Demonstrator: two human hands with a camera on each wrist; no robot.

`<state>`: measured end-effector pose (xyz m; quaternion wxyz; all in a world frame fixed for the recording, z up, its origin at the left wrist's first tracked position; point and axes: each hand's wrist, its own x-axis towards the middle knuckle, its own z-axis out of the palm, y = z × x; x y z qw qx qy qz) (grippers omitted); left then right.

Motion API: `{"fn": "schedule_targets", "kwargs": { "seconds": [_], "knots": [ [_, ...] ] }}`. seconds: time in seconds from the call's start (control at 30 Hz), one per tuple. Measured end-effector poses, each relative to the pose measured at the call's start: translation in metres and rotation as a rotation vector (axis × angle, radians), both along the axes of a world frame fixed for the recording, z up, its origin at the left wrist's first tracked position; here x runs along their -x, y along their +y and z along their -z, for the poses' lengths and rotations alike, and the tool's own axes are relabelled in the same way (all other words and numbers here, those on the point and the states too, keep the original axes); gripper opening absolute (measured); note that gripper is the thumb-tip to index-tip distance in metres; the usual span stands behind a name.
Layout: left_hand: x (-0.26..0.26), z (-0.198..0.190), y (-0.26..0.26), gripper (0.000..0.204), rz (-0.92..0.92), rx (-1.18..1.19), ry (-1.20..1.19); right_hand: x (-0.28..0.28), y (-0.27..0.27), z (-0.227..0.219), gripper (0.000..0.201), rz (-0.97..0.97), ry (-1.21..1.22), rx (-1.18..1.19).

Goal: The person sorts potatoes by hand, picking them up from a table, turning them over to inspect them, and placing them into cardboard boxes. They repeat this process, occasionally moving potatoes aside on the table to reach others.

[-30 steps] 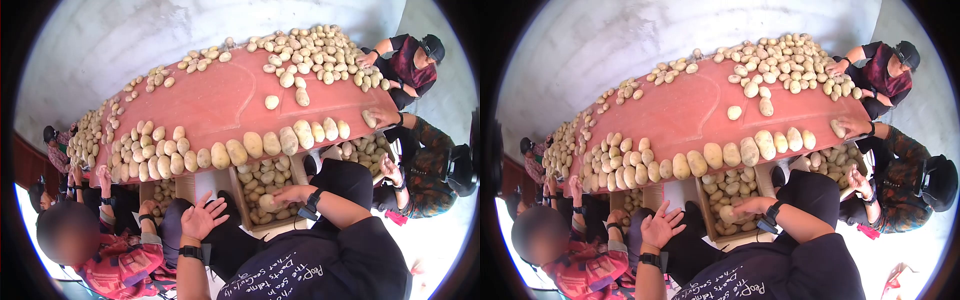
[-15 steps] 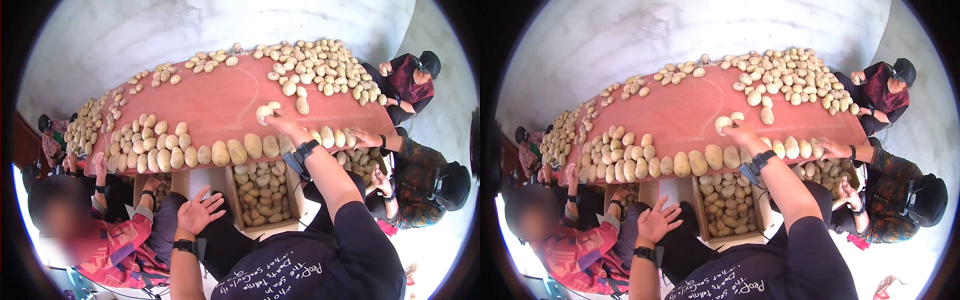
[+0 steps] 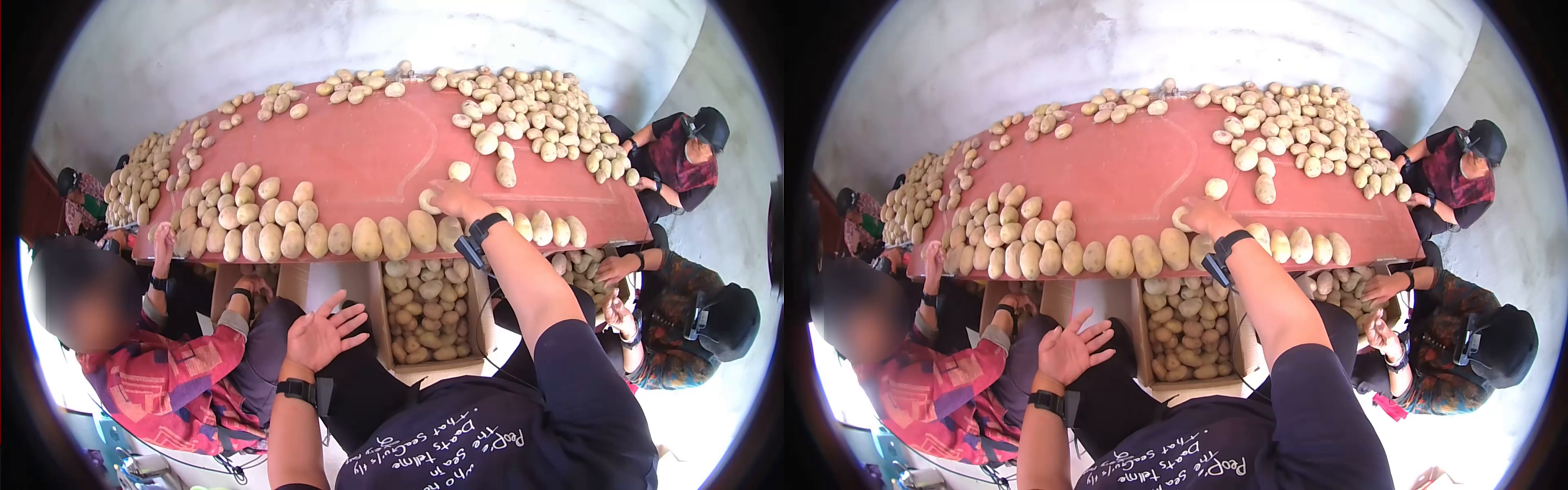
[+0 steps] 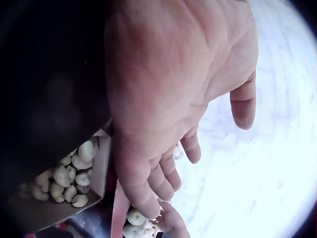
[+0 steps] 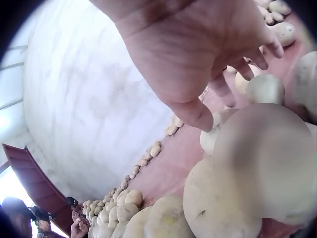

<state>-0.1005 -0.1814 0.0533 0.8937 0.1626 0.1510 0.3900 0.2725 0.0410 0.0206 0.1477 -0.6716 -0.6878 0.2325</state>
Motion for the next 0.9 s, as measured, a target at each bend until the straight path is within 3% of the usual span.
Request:
{"fn": "schedule_targets", "kwargs": {
  "seconds": [0.1,0.2,0.3,0.4,0.5,0.57,0.7,0.8,0.9],
  "knots": [
    [0.001,0.001,0.0,0.072,0.001,-0.008,0.002,-0.002,-0.005,-0.016,0.035,-0.036,0.085,0.076],
    [0.001,0.001,0.0,0.072,-0.001,-0.01,-0.003,-0.012,0.009,-0.017,0.036,0.111,0.003,0.177],
    [0.002,0.002,0.0,0.072,0.0,-0.007,-0.004,-0.012,-0.005,-0.036,0.033,0.129,-0.013,0.181],
    [0.0,0.001,0.002,0.073,0.003,-0.003,0.001,-0.024,-0.008,-0.005,0.025,0.008,0.094,-0.136],
    [0.0,0.001,0.002,0.073,0.01,-0.003,-0.006,-0.03,-0.001,-0.007,0.024,-0.058,0.093,0.113],
    [0.0,0.001,0.001,0.073,0.009,0.001,-0.001,-0.029,-0.001,-0.01,0.025,-0.003,0.058,0.093],
    [0.0,0.002,0.001,0.073,0.007,0.002,-0.005,-0.034,0.007,0.029,0.028,0.096,-0.196,-0.232],
    [0.001,0.003,0.001,0.073,0.01,0.009,-0.005,-0.035,0.012,0.009,0.03,-0.094,-0.389,0.122],
    [0.0,0.002,0.003,0.074,0.016,0.005,-0.001,-0.045,0.01,0.011,0.027,-0.02,-0.048,0.115]
  ]
}}
